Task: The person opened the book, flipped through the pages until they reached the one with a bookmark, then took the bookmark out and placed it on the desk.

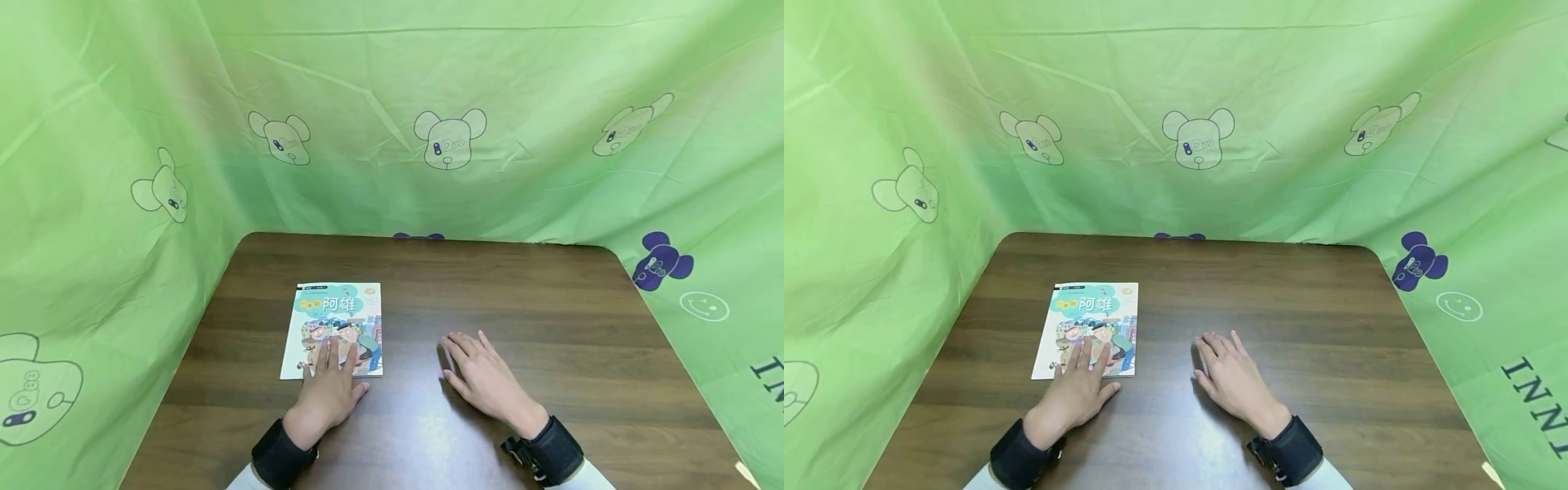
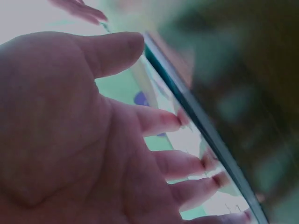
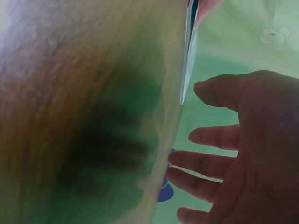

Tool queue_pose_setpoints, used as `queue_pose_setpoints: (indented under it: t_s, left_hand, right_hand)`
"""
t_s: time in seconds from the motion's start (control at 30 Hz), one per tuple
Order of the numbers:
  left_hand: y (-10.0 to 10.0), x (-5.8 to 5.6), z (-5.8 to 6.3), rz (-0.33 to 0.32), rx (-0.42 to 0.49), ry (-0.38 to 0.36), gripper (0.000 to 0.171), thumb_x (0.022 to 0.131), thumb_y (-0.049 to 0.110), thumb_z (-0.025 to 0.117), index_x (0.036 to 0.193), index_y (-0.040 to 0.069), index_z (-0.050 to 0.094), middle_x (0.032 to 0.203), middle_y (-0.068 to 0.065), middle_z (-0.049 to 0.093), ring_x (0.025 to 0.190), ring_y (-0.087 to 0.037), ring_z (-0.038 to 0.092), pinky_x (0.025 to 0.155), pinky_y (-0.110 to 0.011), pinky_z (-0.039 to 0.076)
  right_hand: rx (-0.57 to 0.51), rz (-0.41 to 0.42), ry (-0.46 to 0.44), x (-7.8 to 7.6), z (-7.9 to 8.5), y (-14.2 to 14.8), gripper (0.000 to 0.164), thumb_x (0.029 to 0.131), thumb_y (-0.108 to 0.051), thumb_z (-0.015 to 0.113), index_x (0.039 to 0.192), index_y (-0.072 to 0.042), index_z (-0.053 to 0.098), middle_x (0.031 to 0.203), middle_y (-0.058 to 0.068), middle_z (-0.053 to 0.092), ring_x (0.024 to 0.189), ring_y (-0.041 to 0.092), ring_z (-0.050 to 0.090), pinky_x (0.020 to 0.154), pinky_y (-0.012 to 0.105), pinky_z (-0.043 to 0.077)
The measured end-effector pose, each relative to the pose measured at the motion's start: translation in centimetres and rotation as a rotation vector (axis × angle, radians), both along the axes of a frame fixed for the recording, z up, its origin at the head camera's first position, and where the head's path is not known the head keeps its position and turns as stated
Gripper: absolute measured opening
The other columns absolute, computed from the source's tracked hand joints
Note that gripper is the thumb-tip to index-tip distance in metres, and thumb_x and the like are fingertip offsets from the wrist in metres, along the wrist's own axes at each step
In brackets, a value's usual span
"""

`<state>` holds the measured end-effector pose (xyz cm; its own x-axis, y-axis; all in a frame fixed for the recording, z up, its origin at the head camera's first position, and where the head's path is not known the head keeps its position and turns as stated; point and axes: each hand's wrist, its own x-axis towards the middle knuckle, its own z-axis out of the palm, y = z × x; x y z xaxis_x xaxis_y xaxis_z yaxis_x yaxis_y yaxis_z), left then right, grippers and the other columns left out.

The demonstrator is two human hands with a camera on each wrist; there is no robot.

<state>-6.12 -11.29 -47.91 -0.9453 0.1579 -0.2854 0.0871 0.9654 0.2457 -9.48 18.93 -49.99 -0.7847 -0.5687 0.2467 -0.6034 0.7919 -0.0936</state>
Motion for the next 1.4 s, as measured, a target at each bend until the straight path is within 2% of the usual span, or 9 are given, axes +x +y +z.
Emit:
queue_pose_setpoints:
  t_s: [0.43, 0.87, 1.13, 1.4]
  left_hand:
    - [3.6, 2.0, 0.3, -0.094, -0.024, -0.018, 0.077, 0.092, 0.057, 0.051, 0.155, 0.016, 0.035, 0.159, -0.028, 0.02, 0.145, -0.045, 0.02, 0.103, -0.071, 0.029]
    - [5.6, 2.8, 0.9, -0.188, -0.064, -0.063, 0.076, 0.092, 0.06, 0.047, 0.155, 0.02, 0.034, 0.162, -0.023, 0.019, 0.146, -0.043, 0.019, 0.103, -0.068, 0.032]
    - [6.7, 3.3, 1.0, -0.2, -0.085, -0.067, 0.076, 0.091, 0.063, 0.046, 0.154, 0.022, 0.037, 0.162, -0.022, 0.019, 0.145, -0.045, 0.019, 0.102, -0.07, 0.032]
    - [6.6, 3.3, 1.1, -0.203, -0.099, -0.061, 0.073, 0.092, 0.063, 0.045, 0.154, 0.025, 0.038, 0.162, -0.019, 0.022, 0.145, -0.042, 0.022, 0.103, -0.067, 0.033]
  right_hand:
    - [0.007, 0.072, 0.004, 0.3, 0.0, -0.9, 0.06, 0.09, -0.038, 0.063, 0.136, -0.001, 0.057, 0.136, 0.02, 0.058, 0.127, 0.035, 0.052, 0.108, 0.059, 0.033]
    - [-0.024, 0.178, -0.1, 0.8, -0.2, -1.3, 0.059, 0.091, -0.036, 0.062, 0.139, -0.002, 0.055, 0.145, 0.019, 0.051, 0.134, 0.035, 0.045, 0.107, 0.059, 0.034]
    - [-0.033, 0.219, -0.116, 0.9, -0.5, -1.0, 0.063, 0.09, -0.041, 0.063, 0.14, -0.002, 0.055, 0.146, 0.017, 0.051, 0.137, 0.031, 0.043, 0.107, 0.06, 0.034]
    - [-0.031, 0.259, -0.154, 0.6, -0.5, -1.0, 0.064, 0.089, -0.041, 0.066, 0.139, -0.003, 0.055, 0.148, 0.013, 0.05, 0.138, 0.03, 0.042, 0.107, 0.061, 0.033]
